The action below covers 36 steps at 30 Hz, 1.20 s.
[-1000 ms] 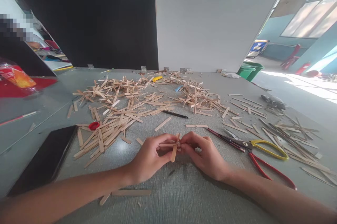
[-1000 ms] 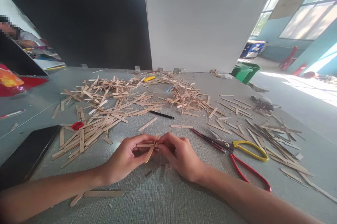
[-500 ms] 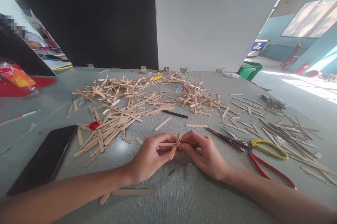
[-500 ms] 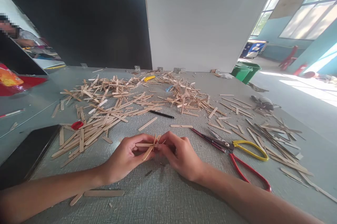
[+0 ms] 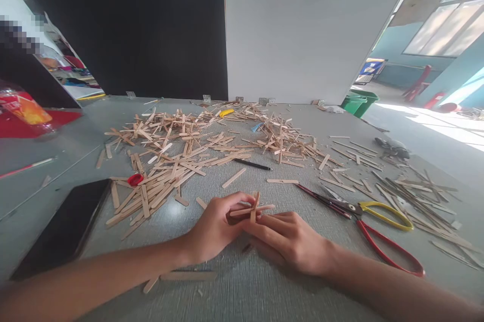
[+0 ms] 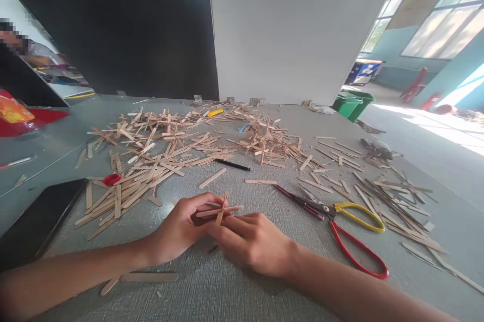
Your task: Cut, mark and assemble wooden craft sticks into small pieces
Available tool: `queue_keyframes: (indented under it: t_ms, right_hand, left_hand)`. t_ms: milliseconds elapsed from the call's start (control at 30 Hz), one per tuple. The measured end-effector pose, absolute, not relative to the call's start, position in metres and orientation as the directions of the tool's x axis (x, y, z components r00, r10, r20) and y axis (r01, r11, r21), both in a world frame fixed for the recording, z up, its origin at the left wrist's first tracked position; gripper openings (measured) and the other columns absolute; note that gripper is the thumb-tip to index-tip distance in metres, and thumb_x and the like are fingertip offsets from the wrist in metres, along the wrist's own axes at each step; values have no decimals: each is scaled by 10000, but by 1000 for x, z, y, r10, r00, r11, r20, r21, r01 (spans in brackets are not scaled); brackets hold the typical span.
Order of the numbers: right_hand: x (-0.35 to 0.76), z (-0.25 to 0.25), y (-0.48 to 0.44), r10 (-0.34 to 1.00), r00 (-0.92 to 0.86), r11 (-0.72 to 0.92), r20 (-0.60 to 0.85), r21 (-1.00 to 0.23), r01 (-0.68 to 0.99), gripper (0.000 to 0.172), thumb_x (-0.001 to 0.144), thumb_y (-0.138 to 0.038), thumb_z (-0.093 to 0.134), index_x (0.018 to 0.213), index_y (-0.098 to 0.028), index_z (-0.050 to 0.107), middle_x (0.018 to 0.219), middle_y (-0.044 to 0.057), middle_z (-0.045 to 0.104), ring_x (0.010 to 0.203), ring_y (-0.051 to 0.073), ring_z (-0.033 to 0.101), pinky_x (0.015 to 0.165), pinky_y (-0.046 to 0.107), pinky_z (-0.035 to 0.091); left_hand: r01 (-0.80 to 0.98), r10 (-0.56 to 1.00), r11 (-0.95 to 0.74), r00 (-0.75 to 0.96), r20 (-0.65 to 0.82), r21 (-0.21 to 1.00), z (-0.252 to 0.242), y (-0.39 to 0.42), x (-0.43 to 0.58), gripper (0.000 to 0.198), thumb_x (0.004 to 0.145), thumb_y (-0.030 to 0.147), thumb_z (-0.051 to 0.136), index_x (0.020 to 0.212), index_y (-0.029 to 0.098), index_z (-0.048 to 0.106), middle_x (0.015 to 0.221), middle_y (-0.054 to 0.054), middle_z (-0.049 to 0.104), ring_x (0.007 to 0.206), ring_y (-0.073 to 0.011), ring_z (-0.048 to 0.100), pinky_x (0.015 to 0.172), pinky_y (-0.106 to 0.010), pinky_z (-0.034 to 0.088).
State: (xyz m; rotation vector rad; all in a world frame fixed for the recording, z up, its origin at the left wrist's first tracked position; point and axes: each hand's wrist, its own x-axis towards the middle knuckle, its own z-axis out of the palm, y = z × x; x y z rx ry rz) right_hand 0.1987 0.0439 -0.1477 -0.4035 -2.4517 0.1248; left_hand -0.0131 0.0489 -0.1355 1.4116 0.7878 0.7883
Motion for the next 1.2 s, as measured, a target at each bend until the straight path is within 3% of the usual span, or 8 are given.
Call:
queue_keyframes:
  t_ms: [233, 533, 633, 767, 933, 1200]
  right_hand:
    - [198, -147, 44, 346, -684, 938, 642, -231, 257, 207, 1047, -91, 457, 1225, -119, 559, 822, 59, 694, 643, 160, 625, 577, 274, 509]
    - [199, -145, 41, 379, -674, 925, 634, -276, 261, 197, 1062, -144, 449, 1243, -169, 524, 788, 22, 689, 626, 147, 649, 603, 259, 528]
    - [200, -146, 41, 517, -575, 855, 634, -358, 375, 182, 1050, -188, 451, 1221, -179, 511, 844, 42, 681, 649, 160, 642, 578, 274, 508]
    - [199, -149, 46, 781, -307, 595, 543, -501, 628, 139, 1029, -222, 486, 1144, -191, 558, 1023, 93, 669, 637, 145, 592, 570, 280, 463]
    - [198, -150, 52, 836, -376, 549, 400, -633, 545, 137, 1036, -251, 496, 945, -202, 587, 738, -10, 615, 556, 116, 493, 551, 254, 381]
    - [199, -151, 48, 825, -394, 563, 406, -655, 504, 176, 1028, -254, 493, 869, -201, 548, 666, -39, 531, 532, 106, 423, 529, 252, 331]
  left_hand:
    - [31, 861, -14, 509, -4, 999, -136, 48, -14, 203, 947, 335, 744, 1064, 197, 653, 960, -33, 800, 943, -193, 753, 822, -267, 557]
    - [41, 862, -49, 506, 21, 998, -135, 47, -14, 224, 951, 336, 736, 1113, 195, 671, 1095, -61, 786, 1078, -229, 733, 938, -322, 550]
    - [24, 870, -37, 493, 21, 999, -134, 47, -13, 221, 937, 313, 745, 1103, 196, 658, 1068, -54, 790, 1051, -228, 742, 913, -323, 562]
    - [48, 879, -45, 476, 17, 998, -132, 47, -12, 220, 909, 232, 747, 1103, 191, 651, 1071, -55, 795, 1055, -234, 747, 913, -332, 571]
    - [77, 876, -60, 483, 15, 995, -130, 46, -15, 173, 917, 192, 713, 1074, 183, 643, 1085, -65, 795, 1064, -237, 750, 916, -335, 581]
    - [11, 878, -22, 478, 14, 1000, -136, 46, -15, 199, 913, 210, 728, 1085, 167, 638, 1150, -97, 778, 1123, -264, 736, 971, -386, 583]
